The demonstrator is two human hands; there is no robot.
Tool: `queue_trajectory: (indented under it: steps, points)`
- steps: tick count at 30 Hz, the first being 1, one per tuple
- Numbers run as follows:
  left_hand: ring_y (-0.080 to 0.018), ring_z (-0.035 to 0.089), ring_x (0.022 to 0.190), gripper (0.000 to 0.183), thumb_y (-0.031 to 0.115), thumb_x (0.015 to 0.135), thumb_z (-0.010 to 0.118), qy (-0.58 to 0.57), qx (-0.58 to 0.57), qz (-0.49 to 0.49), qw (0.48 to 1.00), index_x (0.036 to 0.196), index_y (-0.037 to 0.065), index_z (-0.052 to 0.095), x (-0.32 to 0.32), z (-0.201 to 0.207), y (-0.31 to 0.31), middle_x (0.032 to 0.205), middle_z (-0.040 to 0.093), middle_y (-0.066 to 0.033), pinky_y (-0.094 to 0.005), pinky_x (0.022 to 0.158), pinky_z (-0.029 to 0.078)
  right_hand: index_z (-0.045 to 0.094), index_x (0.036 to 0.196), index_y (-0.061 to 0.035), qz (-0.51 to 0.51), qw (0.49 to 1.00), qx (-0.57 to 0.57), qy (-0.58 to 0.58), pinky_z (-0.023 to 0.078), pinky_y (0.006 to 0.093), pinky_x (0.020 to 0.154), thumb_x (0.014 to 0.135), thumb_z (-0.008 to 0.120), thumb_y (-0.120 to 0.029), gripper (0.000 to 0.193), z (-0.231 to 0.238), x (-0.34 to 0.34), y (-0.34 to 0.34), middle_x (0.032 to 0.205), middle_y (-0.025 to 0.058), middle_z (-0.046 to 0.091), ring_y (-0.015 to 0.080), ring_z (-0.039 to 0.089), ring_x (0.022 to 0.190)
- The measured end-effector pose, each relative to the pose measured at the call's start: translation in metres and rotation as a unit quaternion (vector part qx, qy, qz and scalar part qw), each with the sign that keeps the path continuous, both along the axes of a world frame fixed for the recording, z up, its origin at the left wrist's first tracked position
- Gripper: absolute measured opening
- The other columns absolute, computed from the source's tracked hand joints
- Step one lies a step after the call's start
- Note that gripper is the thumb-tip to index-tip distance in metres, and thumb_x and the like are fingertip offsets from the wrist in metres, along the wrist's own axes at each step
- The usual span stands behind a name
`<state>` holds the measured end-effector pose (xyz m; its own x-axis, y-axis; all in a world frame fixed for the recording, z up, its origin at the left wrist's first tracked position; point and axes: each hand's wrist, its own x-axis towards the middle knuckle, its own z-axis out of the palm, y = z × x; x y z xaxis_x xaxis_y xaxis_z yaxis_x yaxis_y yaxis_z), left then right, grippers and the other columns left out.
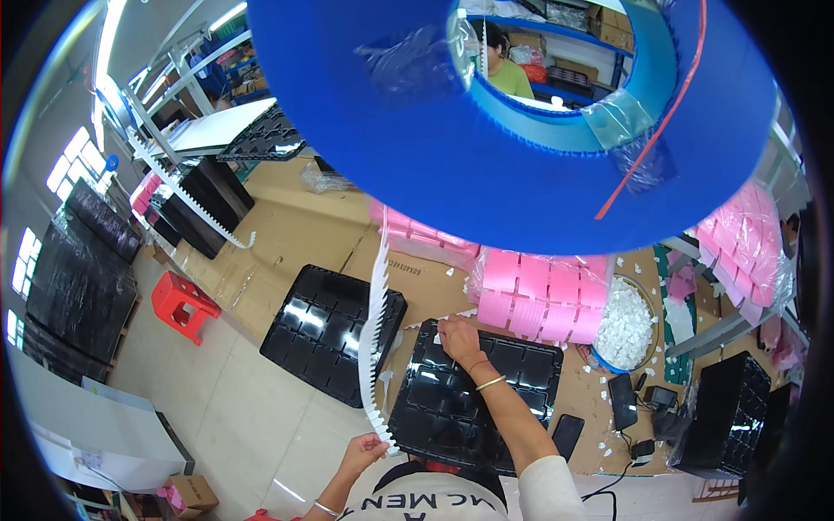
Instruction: The person tears pieces of adhesive tape from a strip and applies them to black plastic trays by hand. The person then places pink foam sheets onto the taped trays and presses them down.
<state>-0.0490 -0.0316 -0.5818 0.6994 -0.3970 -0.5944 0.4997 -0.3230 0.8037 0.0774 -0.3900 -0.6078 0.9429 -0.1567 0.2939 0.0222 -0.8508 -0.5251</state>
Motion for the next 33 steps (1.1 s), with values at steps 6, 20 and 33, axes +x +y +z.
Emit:
queue_trajectory:
  steps: [6, 20, 33]
  points:
    - [-0.0067, 0.059, 0.062, 0.013, 0.015, 0.090, 0.073, 0.020, 0.005, 0.015, 1.000, 0.089, 0.003, 0.067, 0.004, -0.013, -0.005, 0.072, 0.066, -0.0018, -0.0197, 0.056, 0.042, 0.067, 0.083, -0.0029, 0.015, 0.999, -0.044, 0.015, 0.053, 0.0436, 0.080, 0.076, 0.064, -0.009, 0.010, -0.007, 0.005, 0.003, 0.090, 0.0172, 0.064, 0.0343, 0.063, 0.094]
    - [-0.0080, 0.061, 0.060, 0.011, 0.011, 0.090, 0.071, 0.019, -0.020, 0.033, 0.999, 0.084, 0.004, 0.064, 0.005, -0.022, -0.005, 0.072, 0.067, -0.0047, -0.0195, 0.052, 0.042, 0.069, 0.090, 0.0026, 0.013, 0.989, -0.149, 0.006, 0.055, 0.0399, 0.081, 0.081, 0.058, -0.010, 0.019, -0.014, 0.008, 0.026, 0.094, 0.0200, 0.066, 0.0335, 0.065, 0.094]
    - [-0.0089, 0.058, 0.057, 0.011, 0.011, 0.094, 0.067, 0.013, -0.025, 0.081, 0.996, 0.088, 0.002, 0.065, -0.006, -0.008, -0.015, 0.070, 0.067, -0.0061, -0.0211, 0.051, 0.042, 0.059, 0.092, -0.0012, 0.018, 0.933, 0.352, 0.073, 0.052, 0.0339, 0.073, 0.087, 0.063, -0.005, 0.008, 0.032, -0.140, 0.095, 0.086, 0.0125, 0.062, 0.0252, 0.064, 0.079]
